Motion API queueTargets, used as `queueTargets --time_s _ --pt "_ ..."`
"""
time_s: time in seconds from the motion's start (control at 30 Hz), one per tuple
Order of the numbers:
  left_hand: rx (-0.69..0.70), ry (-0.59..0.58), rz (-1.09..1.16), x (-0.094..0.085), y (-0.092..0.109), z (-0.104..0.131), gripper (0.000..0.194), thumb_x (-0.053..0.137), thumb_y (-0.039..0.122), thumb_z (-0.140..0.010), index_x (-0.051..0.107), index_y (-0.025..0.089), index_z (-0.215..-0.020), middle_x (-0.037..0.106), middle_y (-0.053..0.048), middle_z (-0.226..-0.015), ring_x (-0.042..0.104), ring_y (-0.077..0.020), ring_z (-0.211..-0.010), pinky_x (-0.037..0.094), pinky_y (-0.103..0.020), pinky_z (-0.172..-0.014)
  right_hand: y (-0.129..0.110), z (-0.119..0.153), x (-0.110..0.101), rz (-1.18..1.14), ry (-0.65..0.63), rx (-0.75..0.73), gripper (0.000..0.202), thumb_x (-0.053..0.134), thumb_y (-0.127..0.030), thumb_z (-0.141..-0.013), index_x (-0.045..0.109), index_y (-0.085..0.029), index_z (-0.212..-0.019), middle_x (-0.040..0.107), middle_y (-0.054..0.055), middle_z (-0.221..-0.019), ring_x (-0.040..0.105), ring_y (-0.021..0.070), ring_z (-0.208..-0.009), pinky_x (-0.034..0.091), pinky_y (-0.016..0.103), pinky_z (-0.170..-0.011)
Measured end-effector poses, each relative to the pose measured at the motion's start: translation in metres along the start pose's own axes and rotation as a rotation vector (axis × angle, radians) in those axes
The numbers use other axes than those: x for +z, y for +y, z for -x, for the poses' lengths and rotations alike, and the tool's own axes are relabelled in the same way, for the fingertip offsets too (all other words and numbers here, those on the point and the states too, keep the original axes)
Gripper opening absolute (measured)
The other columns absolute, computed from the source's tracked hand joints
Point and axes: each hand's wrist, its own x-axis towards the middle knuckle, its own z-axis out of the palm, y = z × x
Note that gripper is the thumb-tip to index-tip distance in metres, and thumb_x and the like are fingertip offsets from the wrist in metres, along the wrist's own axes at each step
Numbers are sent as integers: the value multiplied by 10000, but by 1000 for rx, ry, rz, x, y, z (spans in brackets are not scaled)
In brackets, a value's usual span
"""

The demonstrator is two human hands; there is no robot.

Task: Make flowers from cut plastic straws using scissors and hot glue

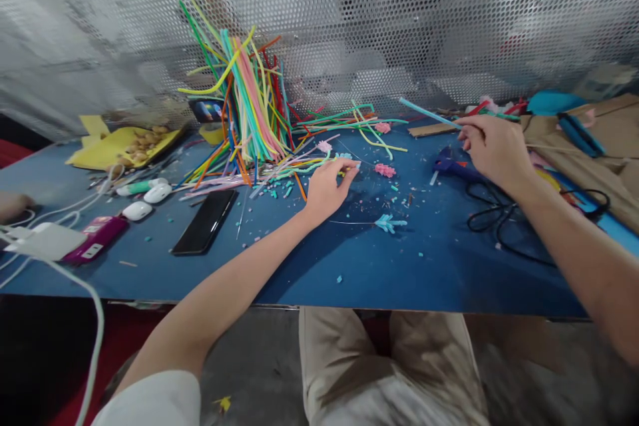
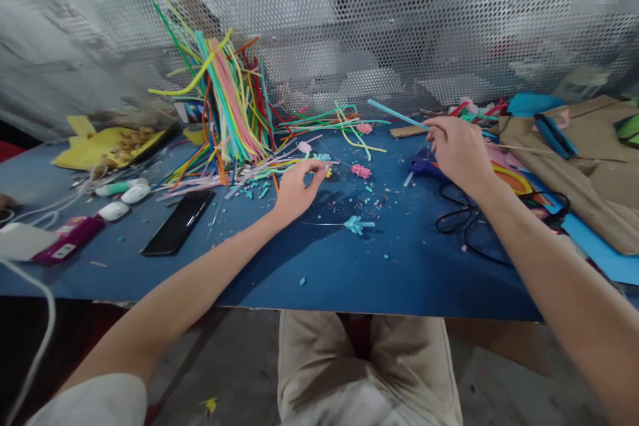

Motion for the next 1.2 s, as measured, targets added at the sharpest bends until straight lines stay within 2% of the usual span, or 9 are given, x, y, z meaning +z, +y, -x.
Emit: queueTargets --time_s 0.07,0.13,0.3,0.4,0.53,0.63,0.83,1.07,1.2 --pt "-4 38 37 -1 1 0 177 514 343 -1000 621 202 -999 704 -44 -1200 644 -176 -1118 480 -344 -986 -1 2 11 -220 -7 178 272 444 -417 -987 647 -241 -1028 659 55 -759 642 220 -662 551 472 -717" --pt "-41 34 77 -1 2 0 171 504 340 -1004 597 197 -991 718 -47 -1150 660 -169 -1079 492 -339 -968 -4 3 26 -458 -24 333 270 490 -465 -963 608 -223 -945 619 41 -737 612 177 -546 532 393 -560" --pt "-155 -61 235 3 3 4 208 470 378 -1018 581 201 -1025 750 -9 -924 691 -129 -838 523 -276 -824 -21 12 54 -641 -62 385 332 457 -540 -962 528 -226 -879 558 -4 -657 548 129 -429 434 290 -406" --pt "-121 -75 260 4 6 5 229 506 396 -999 618 197 -988 746 -29 -967 684 -139 -853 521 -277 -815 -33 20 56 -521 -96 313 314 528 -516 -934 601 -214 -887 594 14 -644 568 141 -486 444 294 -476" --pt "-13 -71 287 4 9 3 200 573 376 -965 652 193 -951 679 -61 -1207 655 -131 -881 515 -277 -811 -47 31 50 -206 -119 115 236 582 -443 -911 678 -230 -876 699 36 -754 647 185 -676 474 321 -660" --pt "-3 -84 303 4 10 2 198 589 375 -956 667 194 -967 684 -66 -1166 643 -130 -863 506 -265 -755 -57 38 47 -160 -110 94 222 563 -431 -926 684 -246 -913 705 20 -741 638 178 -644 458 314 -658" --pt "-129 -155 531 6 19 6 223 618 403 -932 683 191 -952 713 -57 -1138 658 -141 -888 527 -268 -764 -75 46 47 -175 -80 66 239 548 -430 -944 686 -234 -941 682 10 -689 610 161 -604 425 293 -605" --pt "-325 20 802 9 19 7 242 682 404 -888 684 172 -954 728 -37 -889 680 -140 -809 555 -296 -809 -79 49 52 -207 -202 -21 232 559 -413 -946 721 -247 -954 746 4 -832 662 161 -695 476 294 -690" --pt "-306 26 898 7 13 2 235 709 403 -866 686 186 -955 712 -65 -1142 686 -139 -879 553 -317 -857 -75 46 50 -187 -188 12 247 565 -422 -942 731 -240 -951 734 3 -755 654 160 -652 474 297 -670"
